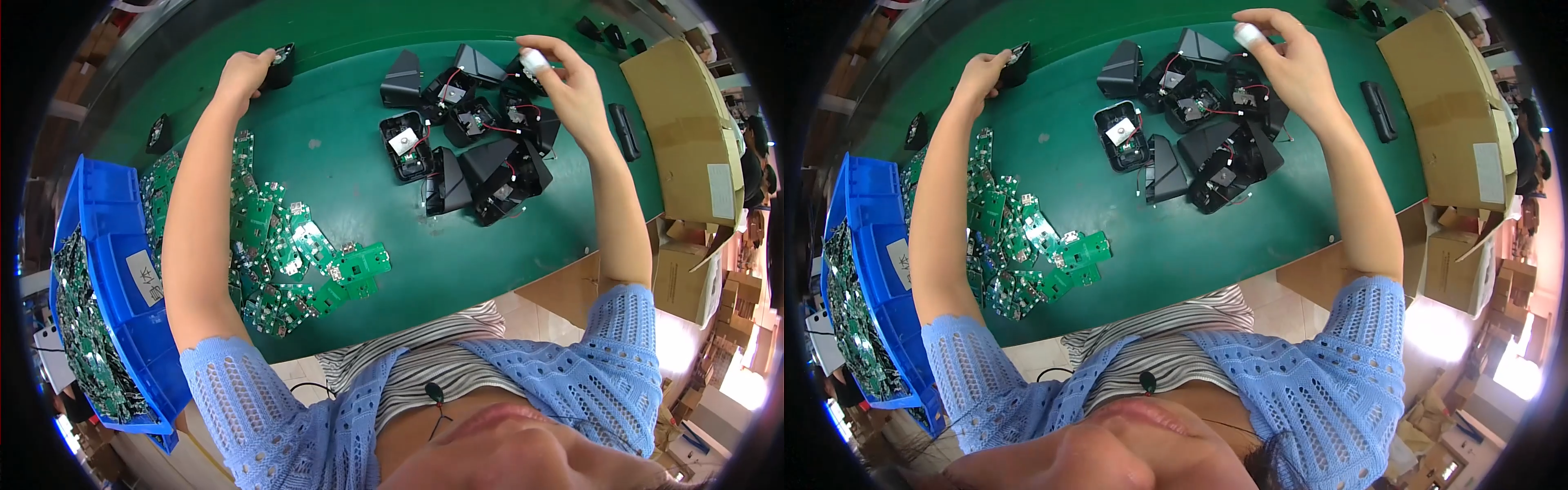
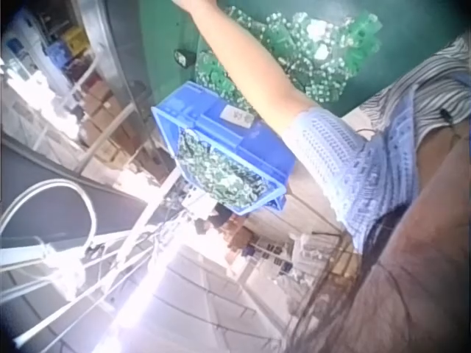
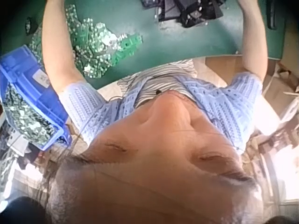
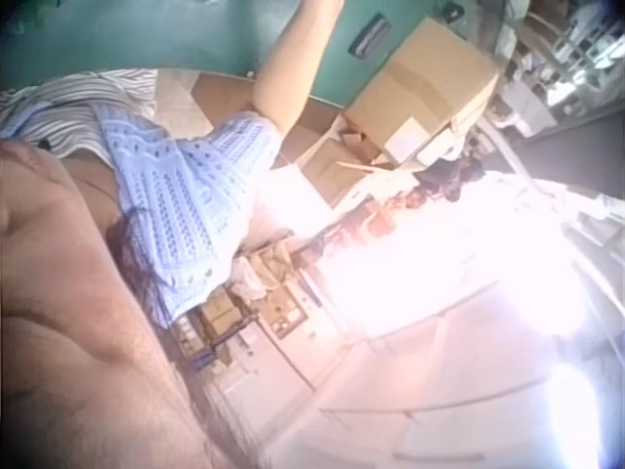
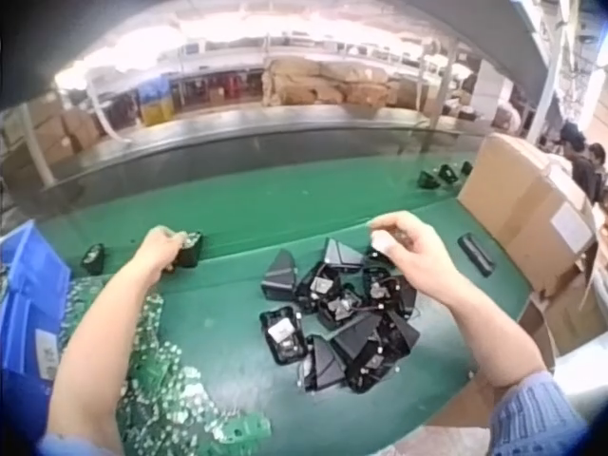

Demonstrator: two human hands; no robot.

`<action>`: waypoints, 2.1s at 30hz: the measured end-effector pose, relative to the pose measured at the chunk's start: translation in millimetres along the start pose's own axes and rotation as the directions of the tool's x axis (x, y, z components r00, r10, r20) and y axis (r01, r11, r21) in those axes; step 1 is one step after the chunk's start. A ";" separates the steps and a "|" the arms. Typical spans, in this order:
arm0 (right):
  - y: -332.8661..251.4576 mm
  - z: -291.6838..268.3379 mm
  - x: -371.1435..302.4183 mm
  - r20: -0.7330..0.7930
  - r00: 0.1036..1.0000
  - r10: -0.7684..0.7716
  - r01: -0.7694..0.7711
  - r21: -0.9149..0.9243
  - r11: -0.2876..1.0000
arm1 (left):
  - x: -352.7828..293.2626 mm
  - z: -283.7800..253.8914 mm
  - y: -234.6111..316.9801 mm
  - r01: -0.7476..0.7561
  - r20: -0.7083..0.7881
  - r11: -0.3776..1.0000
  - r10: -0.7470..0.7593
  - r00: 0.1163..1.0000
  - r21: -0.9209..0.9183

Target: The person assembles printed circuit boards into plastic housings by hand, integrating electronic components into the housings.

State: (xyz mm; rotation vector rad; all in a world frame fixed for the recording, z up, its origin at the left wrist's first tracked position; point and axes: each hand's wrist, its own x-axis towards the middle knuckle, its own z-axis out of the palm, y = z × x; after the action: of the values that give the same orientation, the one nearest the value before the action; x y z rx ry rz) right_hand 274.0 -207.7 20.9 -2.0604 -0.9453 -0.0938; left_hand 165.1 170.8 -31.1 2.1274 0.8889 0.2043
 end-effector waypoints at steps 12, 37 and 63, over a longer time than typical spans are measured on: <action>-36.3 41.0 27.7 0.097 0.970 -0.224 0.244 -0.429 0.870 | -115.1 67.8 83.9 -0.494 0.306 0.788 0.399 0.864 0.368; -123.8 100.3 -40.0 0.052 0.978 -0.204 0.163 0.425 0.890 | -241.0 13.3 16.8 -0.709 -0.146 0.689 0.694 0.705 -0.146; -132.0 87.8 -91.8 0.281 0.935 -0.216 0.080 0.427 0.901 | -226.3 0.9 1.6 0.002 0.055 0.281 0.182 0.982 -0.960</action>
State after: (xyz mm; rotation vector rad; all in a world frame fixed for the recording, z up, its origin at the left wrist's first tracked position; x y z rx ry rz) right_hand 99.9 -151.1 17.8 -1.6343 -1.2097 0.3473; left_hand -1.1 20.9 2.6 0.9639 0.3241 0.4900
